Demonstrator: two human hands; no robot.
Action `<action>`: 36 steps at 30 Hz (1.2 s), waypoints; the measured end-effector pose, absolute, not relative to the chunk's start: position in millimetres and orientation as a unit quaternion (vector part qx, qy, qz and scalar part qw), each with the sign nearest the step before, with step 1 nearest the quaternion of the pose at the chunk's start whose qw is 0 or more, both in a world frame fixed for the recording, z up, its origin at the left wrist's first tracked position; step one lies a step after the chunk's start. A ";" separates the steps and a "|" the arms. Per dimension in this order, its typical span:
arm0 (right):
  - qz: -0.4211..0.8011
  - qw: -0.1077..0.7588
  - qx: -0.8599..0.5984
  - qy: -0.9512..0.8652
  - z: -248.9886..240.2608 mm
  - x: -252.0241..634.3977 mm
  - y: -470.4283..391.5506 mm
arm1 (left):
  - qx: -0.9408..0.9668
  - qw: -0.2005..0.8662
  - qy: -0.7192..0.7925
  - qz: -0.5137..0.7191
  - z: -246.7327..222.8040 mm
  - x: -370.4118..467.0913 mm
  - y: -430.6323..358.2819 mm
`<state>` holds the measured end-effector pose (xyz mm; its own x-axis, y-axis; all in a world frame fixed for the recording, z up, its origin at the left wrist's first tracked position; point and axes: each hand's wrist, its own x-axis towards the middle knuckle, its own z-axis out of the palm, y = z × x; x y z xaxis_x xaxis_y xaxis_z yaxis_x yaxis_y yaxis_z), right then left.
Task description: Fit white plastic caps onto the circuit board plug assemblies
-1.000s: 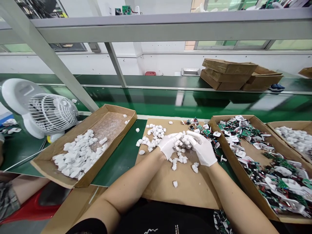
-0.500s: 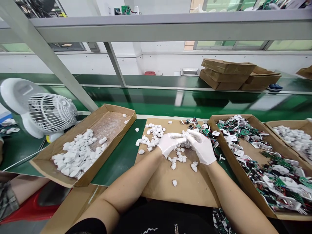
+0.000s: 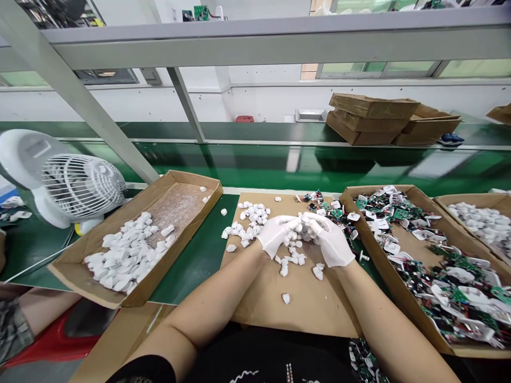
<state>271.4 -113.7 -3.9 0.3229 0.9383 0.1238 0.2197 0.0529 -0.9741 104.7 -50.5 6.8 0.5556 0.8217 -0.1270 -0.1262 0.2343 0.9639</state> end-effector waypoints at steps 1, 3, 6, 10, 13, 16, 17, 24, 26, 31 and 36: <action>0.324 0.550 -0.605 -0.476 -4.2 271.9 -113.3 | 0.521 0.709 0.339 0.333 7.6 102.9 -50.2; 0.305 0.563 -0.610 -0.467 -3.7 272.3 -113.1 | 0.523 0.704 0.350 0.331 9.1 98.4 -49.6; 0.288 0.570 -0.615 -0.463 -2.7 270.3 -114.4 | 0.537 0.694 0.359 0.317 10.0 92.9 -49.8; 0.293 0.548 -0.605 -0.498 -5.9 263.3 -117.3 | 0.565 0.680 0.361 0.297 6.7 95.9 -51.5; 0.295 0.528 -0.606 -0.517 -10.3 259.0 -117.5 | 0.579 0.673 0.358 0.289 2.2 101.8 -51.0; 0.302 0.508 -0.617 -0.519 -12.0 260.8 -115.8 | 0.592 0.667 0.354 0.282 -1.4 103.9 -48.9; 0.310 0.503 -0.618 -0.518 -11.4 263.2 -115.2 | 0.596 0.666 0.352 0.280 -2.4 103.6 -48.3; 0.303 0.538 -0.630 -0.471 -3.4 283.7 -113.3 | 0.619 0.660 0.332 0.266 -6.0 101.0 -46.4; 0.292 0.538 -0.638 -0.466 -3.8 282.1 -113.9 | 0.624 0.660 0.324 0.265 -5.5 100.8 -45.2; 0.278 0.456 -0.666 -0.520 -6.4 270.8 -117.6 | 0.655 0.634 0.307 0.271 -5.7 100.4 -41.6; 0.250 0.441 -0.656 -0.559 -3.6 263.8 -122.3 | 0.663 0.618 0.313 0.285 -11.3 100.6 -46.5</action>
